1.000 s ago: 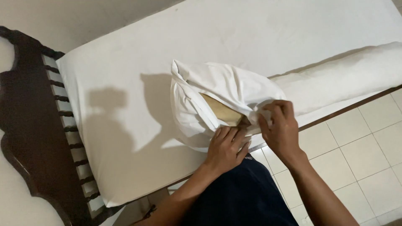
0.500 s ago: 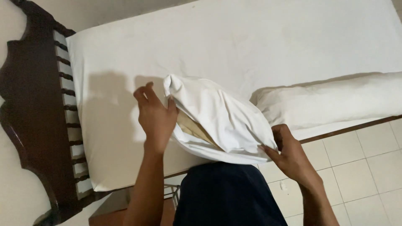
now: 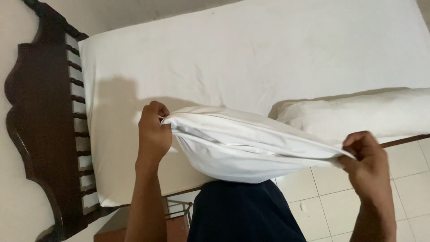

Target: Cover pillows with clean pillowcases and arrange them on the bed.

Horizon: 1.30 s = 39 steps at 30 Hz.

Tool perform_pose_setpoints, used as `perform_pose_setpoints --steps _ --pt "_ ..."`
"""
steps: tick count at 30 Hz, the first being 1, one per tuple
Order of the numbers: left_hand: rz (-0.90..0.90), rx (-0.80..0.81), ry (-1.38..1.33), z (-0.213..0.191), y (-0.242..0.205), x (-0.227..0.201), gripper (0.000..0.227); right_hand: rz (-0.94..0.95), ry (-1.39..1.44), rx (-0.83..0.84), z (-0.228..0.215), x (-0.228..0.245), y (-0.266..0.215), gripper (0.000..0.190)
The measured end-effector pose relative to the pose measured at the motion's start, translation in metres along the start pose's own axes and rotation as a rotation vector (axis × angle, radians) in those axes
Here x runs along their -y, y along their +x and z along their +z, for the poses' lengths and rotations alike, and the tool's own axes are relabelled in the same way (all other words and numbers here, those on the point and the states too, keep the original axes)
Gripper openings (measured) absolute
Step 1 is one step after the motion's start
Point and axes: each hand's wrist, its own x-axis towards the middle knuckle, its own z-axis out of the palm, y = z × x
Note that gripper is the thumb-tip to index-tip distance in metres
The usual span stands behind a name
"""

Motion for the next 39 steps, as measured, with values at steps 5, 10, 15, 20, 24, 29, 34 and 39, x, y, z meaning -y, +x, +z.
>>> perform_pose_setpoints --steps 5,10,15,20,24,29,34,39 --pt "-0.077 0.131 -0.172 -0.016 -0.010 -0.007 0.010 0.142 -0.252 0.452 0.029 -0.007 0.005 0.044" --pt "-0.128 0.396 -0.332 -0.024 -0.005 -0.013 0.017 0.160 0.081 0.391 0.077 -0.043 0.013 0.061" --pt "-0.151 0.328 -0.546 -0.054 0.002 -0.031 0.020 -0.152 -0.080 0.116 0.075 -0.014 0.011 0.034" --pt "-0.207 0.175 -0.634 -0.091 -0.021 -0.011 0.016 -0.320 0.030 -0.085 0.034 0.022 -0.004 0.037" --pt "-0.079 0.162 -0.467 -0.070 0.002 -0.009 0.023 -0.212 -0.039 -0.088 0.024 0.067 -0.005 0.042" --pt "-0.194 0.219 -0.197 -0.044 0.007 -0.008 0.030 0.064 -0.361 0.042 0.012 0.059 -0.010 0.026" --pt "-0.087 0.440 -0.310 -0.051 -0.008 0.008 0.029 0.069 -0.326 0.130 -0.036 0.023 -0.015 0.020" --pt "-0.112 0.866 -0.321 -0.038 -0.003 0.060 0.031 -0.073 -0.010 0.140 -0.031 -0.027 -0.003 0.024"
